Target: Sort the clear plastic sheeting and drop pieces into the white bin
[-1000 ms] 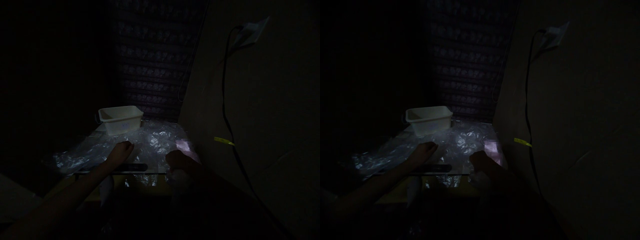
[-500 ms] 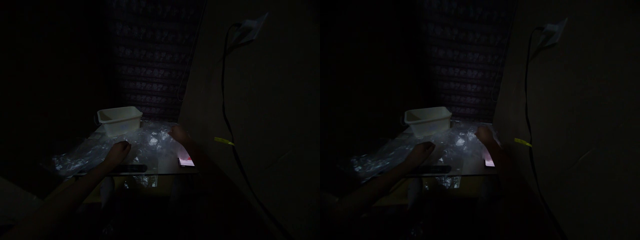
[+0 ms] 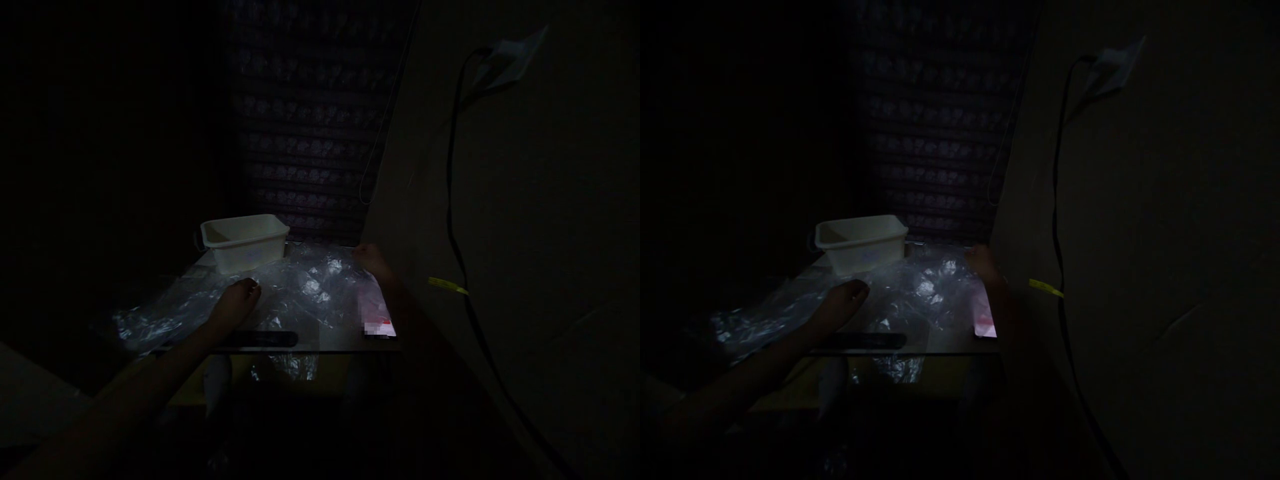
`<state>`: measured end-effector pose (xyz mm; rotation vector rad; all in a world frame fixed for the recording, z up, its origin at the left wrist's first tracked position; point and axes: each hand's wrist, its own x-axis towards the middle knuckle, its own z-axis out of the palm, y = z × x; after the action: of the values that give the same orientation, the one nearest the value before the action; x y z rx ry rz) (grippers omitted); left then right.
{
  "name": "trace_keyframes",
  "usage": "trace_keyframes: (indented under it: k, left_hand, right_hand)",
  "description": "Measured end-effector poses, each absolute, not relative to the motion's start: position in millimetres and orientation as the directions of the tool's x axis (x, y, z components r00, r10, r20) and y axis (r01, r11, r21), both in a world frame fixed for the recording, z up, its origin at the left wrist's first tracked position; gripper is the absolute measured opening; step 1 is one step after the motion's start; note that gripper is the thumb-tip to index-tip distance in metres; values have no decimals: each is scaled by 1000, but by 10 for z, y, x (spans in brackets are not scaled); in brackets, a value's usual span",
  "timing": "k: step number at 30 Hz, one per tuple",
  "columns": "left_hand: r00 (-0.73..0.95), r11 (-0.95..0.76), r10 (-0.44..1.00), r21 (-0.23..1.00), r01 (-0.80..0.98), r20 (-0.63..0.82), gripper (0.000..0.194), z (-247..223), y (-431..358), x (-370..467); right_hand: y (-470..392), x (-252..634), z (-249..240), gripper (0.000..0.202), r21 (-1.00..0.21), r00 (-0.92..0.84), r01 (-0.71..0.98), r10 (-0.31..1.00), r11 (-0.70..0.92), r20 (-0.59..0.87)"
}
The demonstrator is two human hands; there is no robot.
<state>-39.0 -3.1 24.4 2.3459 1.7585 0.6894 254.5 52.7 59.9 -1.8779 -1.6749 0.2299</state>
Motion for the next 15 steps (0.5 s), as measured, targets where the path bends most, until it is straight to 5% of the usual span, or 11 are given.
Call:
trace_keyframes:
  k: [4,8,15]
  left_hand:
    - [225,-311,939,364,878,261,39,245,-49,-368]
    - [228,-308,942,365,879,246,39,234,-55,-375]
    - [237,-289,953,344,893,186,37,172,-44,-363]
  right_hand:
    - [233,2403,648,39,-279,-42,941,883,192,467]
    - [-19,2184,444,44,78,-484,867,794,492,369]
    - [28,2222,203,36,176,-482,875,846,451,228]
